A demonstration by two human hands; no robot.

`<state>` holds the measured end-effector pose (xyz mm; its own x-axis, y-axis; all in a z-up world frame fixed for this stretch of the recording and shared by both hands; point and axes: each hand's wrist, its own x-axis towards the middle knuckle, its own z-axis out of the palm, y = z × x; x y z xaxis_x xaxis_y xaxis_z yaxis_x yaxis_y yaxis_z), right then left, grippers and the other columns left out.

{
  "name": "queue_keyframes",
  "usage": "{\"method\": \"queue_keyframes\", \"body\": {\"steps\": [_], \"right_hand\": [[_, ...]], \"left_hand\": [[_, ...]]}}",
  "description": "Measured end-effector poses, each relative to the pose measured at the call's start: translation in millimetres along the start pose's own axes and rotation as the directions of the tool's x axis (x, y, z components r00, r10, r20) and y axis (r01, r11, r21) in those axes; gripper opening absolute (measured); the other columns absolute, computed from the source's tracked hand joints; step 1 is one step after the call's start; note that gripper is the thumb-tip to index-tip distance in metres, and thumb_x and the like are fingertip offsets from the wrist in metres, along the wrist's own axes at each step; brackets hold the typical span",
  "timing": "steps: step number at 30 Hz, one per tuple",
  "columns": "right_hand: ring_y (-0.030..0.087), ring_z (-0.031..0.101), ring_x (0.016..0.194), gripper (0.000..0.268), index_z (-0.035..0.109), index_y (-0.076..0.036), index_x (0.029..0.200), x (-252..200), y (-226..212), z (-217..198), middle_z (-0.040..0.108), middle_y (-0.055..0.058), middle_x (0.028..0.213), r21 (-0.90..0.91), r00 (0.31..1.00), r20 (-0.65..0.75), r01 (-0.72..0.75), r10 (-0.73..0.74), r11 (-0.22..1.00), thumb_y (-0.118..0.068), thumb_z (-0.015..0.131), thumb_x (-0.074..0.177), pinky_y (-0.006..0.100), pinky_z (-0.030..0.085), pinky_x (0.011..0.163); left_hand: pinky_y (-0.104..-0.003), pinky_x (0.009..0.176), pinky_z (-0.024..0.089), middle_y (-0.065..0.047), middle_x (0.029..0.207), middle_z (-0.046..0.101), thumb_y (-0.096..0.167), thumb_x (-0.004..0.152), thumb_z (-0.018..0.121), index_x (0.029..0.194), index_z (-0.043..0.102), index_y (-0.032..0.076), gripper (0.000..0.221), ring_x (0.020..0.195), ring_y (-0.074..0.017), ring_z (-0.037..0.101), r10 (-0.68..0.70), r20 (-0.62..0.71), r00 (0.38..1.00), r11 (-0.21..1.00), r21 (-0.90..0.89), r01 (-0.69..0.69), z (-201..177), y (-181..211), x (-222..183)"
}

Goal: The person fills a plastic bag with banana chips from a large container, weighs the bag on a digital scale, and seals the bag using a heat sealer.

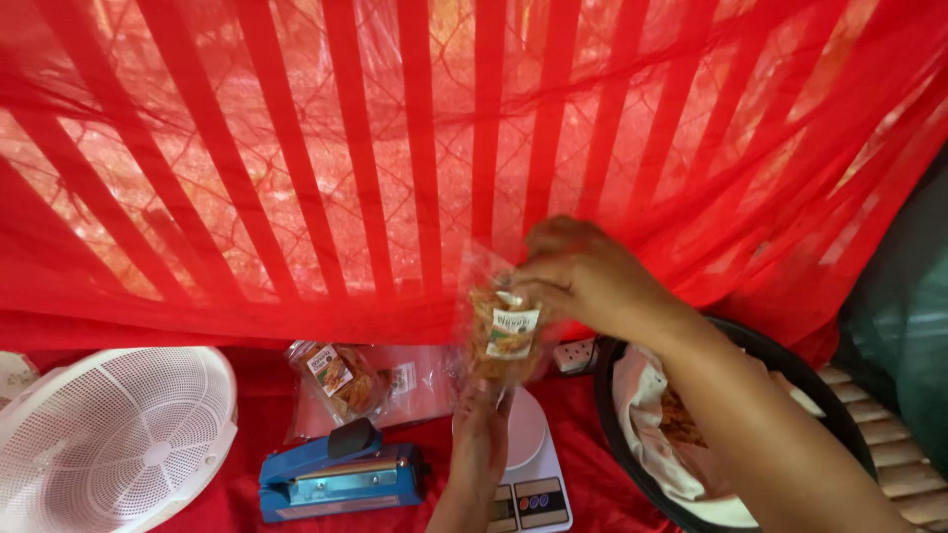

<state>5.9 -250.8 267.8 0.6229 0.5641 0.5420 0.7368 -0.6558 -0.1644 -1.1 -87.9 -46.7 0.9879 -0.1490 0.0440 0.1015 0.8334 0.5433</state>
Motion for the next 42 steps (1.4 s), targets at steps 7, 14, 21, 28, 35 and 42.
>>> {"method": "queue_keyframes", "body": {"steps": [7, 14, 21, 28, 35, 42], "right_hand": [[0.03, 0.061, 0.114, 0.014, 0.077, -0.013, 0.093, -7.7, 5.5, 7.6, 0.067, 0.004, 0.093, -0.081, 0.991, -0.047, 0.121, -0.125, 0.989, -0.024, 0.074, 0.085, 0.048, 0.042, 0.103], [0.027, 0.057, 0.121, 0.014, 0.079, -0.016, 0.09, -20.9, 14.0, 19.1, 0.07, 0.003, 0.094, -0.125, 0.985, 0.161, 0.081, -0.06, 0.989, -0.028, 0.074, 0.084, 0.056, 0.028, 0.113], [0.026, 0.054, 0.129, 0.016, 0.08, -0.017, 0.093, -29.7, 24.0, 23.7, 0.074, 0.001, 0.1, -0.075, 0.984, 0.169, -0.036, 0.049, 0.997, -0.03, 0.072, 0.086, 0.056, 0.026, 0.116], [0.027, 0.055, 0.132, 0.015, 0.079, -0.017, 0.091, -43.6, 9.5, 48.6, 0.074, 0.002, 0.1, 0.069, 0.965, 0.245, 0.076, -0.091, 0.995, -0.03, 0.075, 0.087, 0.06, 0.026, 0.116], [0.031, 0.062, 0.119, 0.023, 0.078, -0.012, 0.1, -71.5, 12.5, 42.2, 0.063, 0.014, 0.117, 0.222, 0.995, -0.058, -0.066, 0.081, 0.973, -0.014, 0.078, 0.077, 0.043, 0.053, 0.093], [0.02, 0.074, 0.085, 0.012, 0.075, -0.005, 0.097, -86.2, 23.0, 60.6, 0.07, 0.009, 0.114, 0.485, 0.894, 0.043, -0.408, 0.445, 0.774, -0.006, 0.077, 0.086, 0.03, 0.059, 0.072]], "left_hand": [[-0.053, 0.115, 0.04, -0.017, 0.132, 0.057, 0.052, 0.098, 0.055, 0.128, 0.054, 0.005, 0.056, 0.128, -0.0384, 0.058, -0.144, 0.094, 0.985, 0.914, -0.37, 0.169, 2.9, -2.2, -3.9], [-0.05, 0.116, 0.04, -0.009, 0.142, 0.057, 0.041, 0.089, 0.067, 0.141, 0.045, 0.013, 0.063, 0.132, -0.0295, 0.054, -0.227, 0.047, 0.973, 0.955, -0.185, 0.232, -0.2, -5.4, -8.2], [-0.052, 0.114, 0.034, -0.023, 0.162, 0.026, -0.002, 0.067, 0.088, 0.159, 0.004, 0.006, 0.125, 0.145, -0.0337, 0.034, 0.493, 0.242, 0.836, 0.376, 0.807, -0.455, 50.8, 53.2, -7.1], [-0.034, 0.098, 0.059, -0.022, 0.133, 0.068, -0.004, 0.077, 0.085, 0.153, 0.041, -0.005, 0.088, 0.114, -0.0205, 0.071, -0.16, 0.417, 0.895, 0.711, 0.678, -0.189, 87.5, 116.4, 32.0], [-0.033, 0.087, 0.062, -0.014, 0.11, 0.079, 0.002, 0.078, 0.085, 0.12, 0.07, -0.005, 0.045, 0.098, -0.0186, 0.076, -0.097, 0.233, 0.968, 0.764, 0.64, -0.078, 91.7, 108.1, 25.7], [-0.031, 0.087, 0.061, -0.014, 0.109, 0.079, 0.001, 0.075, 0.085, 0.119, 0.069, -0.005, 0.047, 0.1, -0.0176, 0.075, -0.037, 0.238, 0.971, 0.745, 0.654, -0.132, 97.5, 103.5, 22.1]]}}
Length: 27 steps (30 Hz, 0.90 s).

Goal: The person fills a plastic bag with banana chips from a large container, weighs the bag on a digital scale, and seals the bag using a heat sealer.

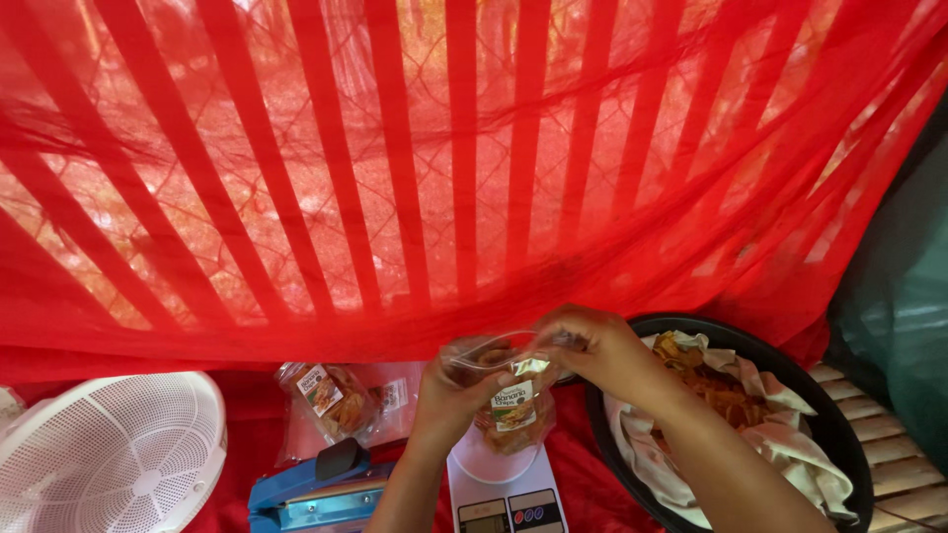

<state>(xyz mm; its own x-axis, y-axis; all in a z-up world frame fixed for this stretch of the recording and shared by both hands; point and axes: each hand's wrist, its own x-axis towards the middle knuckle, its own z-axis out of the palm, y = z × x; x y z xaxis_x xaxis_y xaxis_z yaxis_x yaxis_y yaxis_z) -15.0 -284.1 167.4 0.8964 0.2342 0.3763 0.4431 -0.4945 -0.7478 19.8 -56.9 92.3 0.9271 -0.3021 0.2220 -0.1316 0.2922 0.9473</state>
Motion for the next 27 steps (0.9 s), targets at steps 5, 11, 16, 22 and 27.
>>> {"method": "queue_keyframes", "body": {"steps": [5, 11, 16, 22, 27], "right_hand": [[0.015, 0.078, 0.083, 0.014, 0.076, -0.007, 0.103, -3.7, -4.7, -4.4, 0.071, 0.007, 0.095, 0.099, 0.986, 0.147, -0.091, 0.076, 0.991, -0.01, 0.071, 0.09, 0.028, 0.063, 0.072], [0.02, 0.073, 0.084, 0.016, 0.077, -0.006, 0.1, 4.0, -10.9, -8.2, 0.07, 0.007, 0.097, -0.299, 0.954, 0.27, -0.047, 0.131, 0.953, -0.018, 0.078, 0.088, 0.032, 0.057, 0.075], [0.021, 0.072, 0.097, 0.039, 0.074, -0.015, 0.121, 7.8, -13.3, 10.0, 0.06, 0.008, 0.12, -0.195, 0.953, 0.304, 0.06, 0.002, 0.979, -0.017, 0.078, 0.082, 0.032, 0.057, 0.081], [0.026, 0.069, 0.102, 0.041, 0.074, -0.016, 0.122, 12.3, -6.7, 20.7, 0.062, 0.01, 0.119, -0.193, 0.932, 0.337, 0.208, -0.135, 0.959, -0.018, 0.081, 0.082, 0.034, 0.056, 0.083], [0.02, 0.075, 0.089, 0.02, 0.077, -0.015, 0.107, 9.1, -4.2, 9.3, 0.067, 0.005, 0.103, -0.197, 0.951, 0.292, -0.048, 0.106, 0.979, -0.022, 0.073, 0.088, 0.032, 0.058, 0.077]], "left_hand": [[-0.031, 0.087, 0.061, -0.014, 0.11, 0.079, 0.001, 0.076, 0.085, 0.117, 0.068, -0.004, 0.044, 0.1, -0.0176, 0.075, -0.014, -0.054, 0.998, 0.997, 0.075, 0.018, -4.5, -1.5, -1.0], [-0.032, 0.087, 0.061, -0.015, 0.109, 0.078, -0.001, 0.077, 0.085, 0.115, 0.068, -0.005, 0.042, 0.1, -0.0188, 0.074, 0.006, -0.006, 1.0, 0.996, 0.091, -0.006, -8.6, -20.8, 2.6], [-0.031, 0.087, 0.061, -0.012, 0.11, 0.077, -0.002, 0.077, 0.084, 0.12, 0.065, -0.001, 0.048, 0.1, -0.0175, 0.074, 0.004, 0.027, 1.0, 0.998, 0.063, -0.006, -11.6, -39.6, 4.8], [-0.031, 0.084, 0.061, -0.012, 0.107, 0.076, -0.002, 0.079, 0.082, 0.12, 0.066, -0.001, 0.044, 0.096, -0.0165, 0.072, -0.001, -0.015, 1.0, 1.0, -0.012, 0.001, -14.5, -49.5, 0.5], [-0.03, 0.081, 0.062, -0.01, 0.103, 0.078, 0.0, 0.082, 0.079, 0.111, 0.067, 0.0, 0.031, 0.092, -0.0148, 0.075, 0.01, -0.062, 0.998, 0.997, -0.077, -0.015, -19.4, -41.8, 0.5]]}}
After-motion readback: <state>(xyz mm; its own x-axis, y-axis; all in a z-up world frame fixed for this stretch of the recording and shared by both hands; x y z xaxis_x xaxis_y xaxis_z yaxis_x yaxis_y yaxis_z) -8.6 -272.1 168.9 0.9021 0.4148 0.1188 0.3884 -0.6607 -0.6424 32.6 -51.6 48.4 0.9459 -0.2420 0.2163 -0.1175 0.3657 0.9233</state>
